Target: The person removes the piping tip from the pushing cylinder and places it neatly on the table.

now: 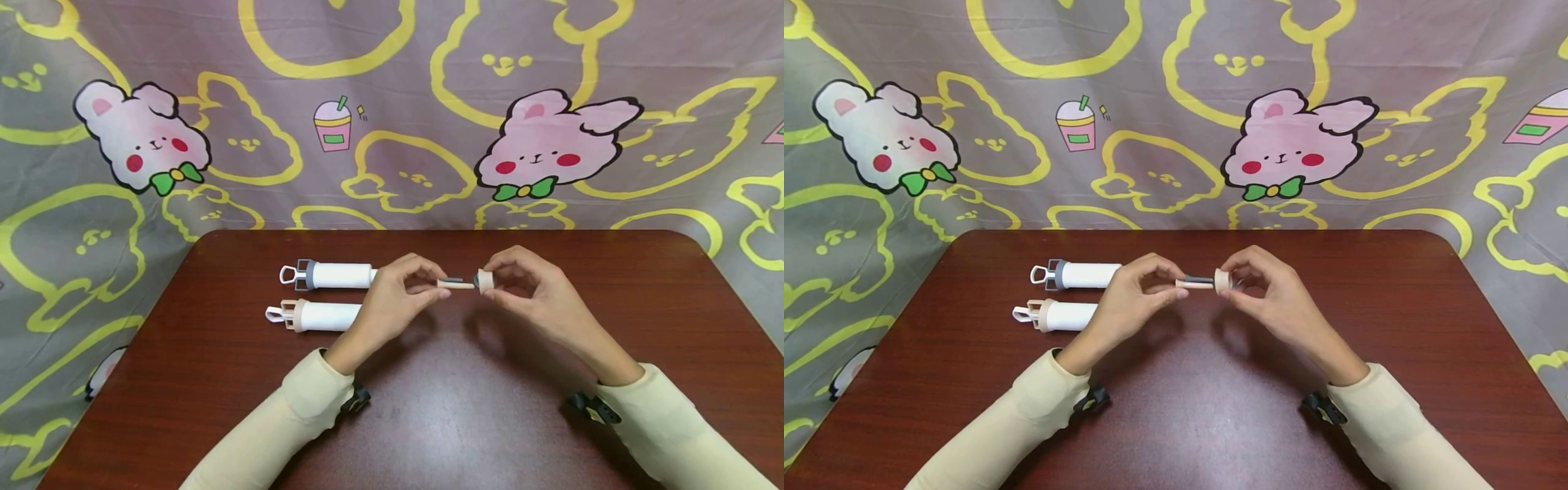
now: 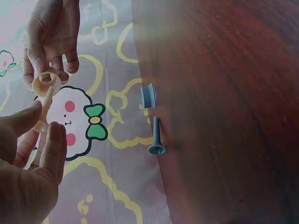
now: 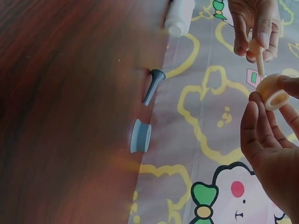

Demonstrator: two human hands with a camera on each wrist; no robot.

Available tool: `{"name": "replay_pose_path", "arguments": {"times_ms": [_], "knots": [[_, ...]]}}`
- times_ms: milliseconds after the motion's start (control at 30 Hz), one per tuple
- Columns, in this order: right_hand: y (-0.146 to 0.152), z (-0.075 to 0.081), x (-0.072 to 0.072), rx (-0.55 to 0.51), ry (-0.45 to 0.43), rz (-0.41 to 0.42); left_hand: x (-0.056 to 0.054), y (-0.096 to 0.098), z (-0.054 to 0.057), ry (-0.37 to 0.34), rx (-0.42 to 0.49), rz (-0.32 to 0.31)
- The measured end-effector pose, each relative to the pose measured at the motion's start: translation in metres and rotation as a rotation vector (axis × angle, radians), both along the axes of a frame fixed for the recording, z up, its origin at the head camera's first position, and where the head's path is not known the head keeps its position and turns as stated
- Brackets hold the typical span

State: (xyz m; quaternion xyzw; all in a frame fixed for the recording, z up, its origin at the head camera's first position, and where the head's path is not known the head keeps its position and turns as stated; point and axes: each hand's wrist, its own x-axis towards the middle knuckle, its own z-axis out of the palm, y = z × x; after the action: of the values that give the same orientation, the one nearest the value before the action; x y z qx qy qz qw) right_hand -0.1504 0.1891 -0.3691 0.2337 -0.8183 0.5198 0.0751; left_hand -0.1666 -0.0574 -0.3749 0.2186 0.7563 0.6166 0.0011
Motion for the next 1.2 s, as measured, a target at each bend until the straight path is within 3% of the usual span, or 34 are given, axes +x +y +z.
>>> {"name": "replay_pose_path", "arguments": {"times_ms": [433, 833, 1200], "knots": [[0.004, -0.009, 0.000, 0.086, 0.037, -0.020, 0.004, 0.002, -0.009, -0.013, -0.211, 0.091], [0.007, -0.021, -0.001, 0.213, 0.049, -0.060, 0.004, 0.006, -0.022, -0.139, -0.368, 0.062], [0.008, -0.029, -0.001, 0.272, -0.006, -0.050, 0.004, 0.009, -0.025, -0.184, -0.439, 0.055]]}}
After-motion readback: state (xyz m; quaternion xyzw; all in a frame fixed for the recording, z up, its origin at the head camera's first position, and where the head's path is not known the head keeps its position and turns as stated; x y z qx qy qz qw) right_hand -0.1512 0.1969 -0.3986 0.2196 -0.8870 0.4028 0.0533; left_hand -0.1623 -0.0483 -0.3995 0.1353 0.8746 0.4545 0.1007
